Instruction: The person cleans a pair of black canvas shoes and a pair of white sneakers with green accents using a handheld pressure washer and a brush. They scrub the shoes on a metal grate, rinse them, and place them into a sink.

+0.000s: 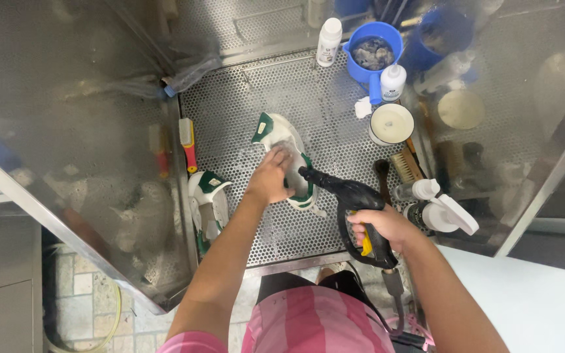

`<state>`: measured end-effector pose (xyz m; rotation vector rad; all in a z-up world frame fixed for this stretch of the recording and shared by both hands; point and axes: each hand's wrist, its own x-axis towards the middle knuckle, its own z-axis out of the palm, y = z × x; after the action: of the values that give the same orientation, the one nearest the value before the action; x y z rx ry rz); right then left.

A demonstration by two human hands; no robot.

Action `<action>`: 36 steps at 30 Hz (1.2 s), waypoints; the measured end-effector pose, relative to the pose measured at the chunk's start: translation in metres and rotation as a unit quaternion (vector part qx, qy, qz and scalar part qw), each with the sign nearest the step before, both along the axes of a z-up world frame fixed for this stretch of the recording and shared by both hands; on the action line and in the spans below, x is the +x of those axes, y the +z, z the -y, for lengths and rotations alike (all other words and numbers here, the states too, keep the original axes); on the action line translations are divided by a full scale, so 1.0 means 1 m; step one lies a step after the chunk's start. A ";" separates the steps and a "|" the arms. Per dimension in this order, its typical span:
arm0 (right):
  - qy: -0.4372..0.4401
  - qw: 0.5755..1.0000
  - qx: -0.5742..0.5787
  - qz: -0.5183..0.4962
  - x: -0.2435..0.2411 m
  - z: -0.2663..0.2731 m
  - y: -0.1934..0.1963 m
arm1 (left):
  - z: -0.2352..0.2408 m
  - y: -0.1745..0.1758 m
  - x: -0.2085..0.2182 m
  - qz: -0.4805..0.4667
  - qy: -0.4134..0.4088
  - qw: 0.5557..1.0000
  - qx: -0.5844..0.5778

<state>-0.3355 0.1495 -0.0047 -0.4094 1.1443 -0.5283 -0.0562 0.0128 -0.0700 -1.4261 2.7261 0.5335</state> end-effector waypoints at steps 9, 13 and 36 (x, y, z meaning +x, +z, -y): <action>0.063 0.997 -0.020 -0.043 0.002 0.003 0.005 | -0.001 0.008 0.001 -0.006 0.000 1.000 0.014; 0.074 0.996 -0.034 -0.037 0.004 0.005 0.006 | -0.001 0.018 -0.001 0.006 0.003 1.000 0.022; -0.034 0.946 -0.185 -0.263 -0.015 -0.087 -0.019 | 0.013 -0.055 0.050 -0.607 0.399 0.647 0.230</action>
<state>-0.3508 0.2369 -0.0234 -0.8772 1.5802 -0.7227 -0.0060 0.0000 -0.1246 -2.5625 1.6623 2.8221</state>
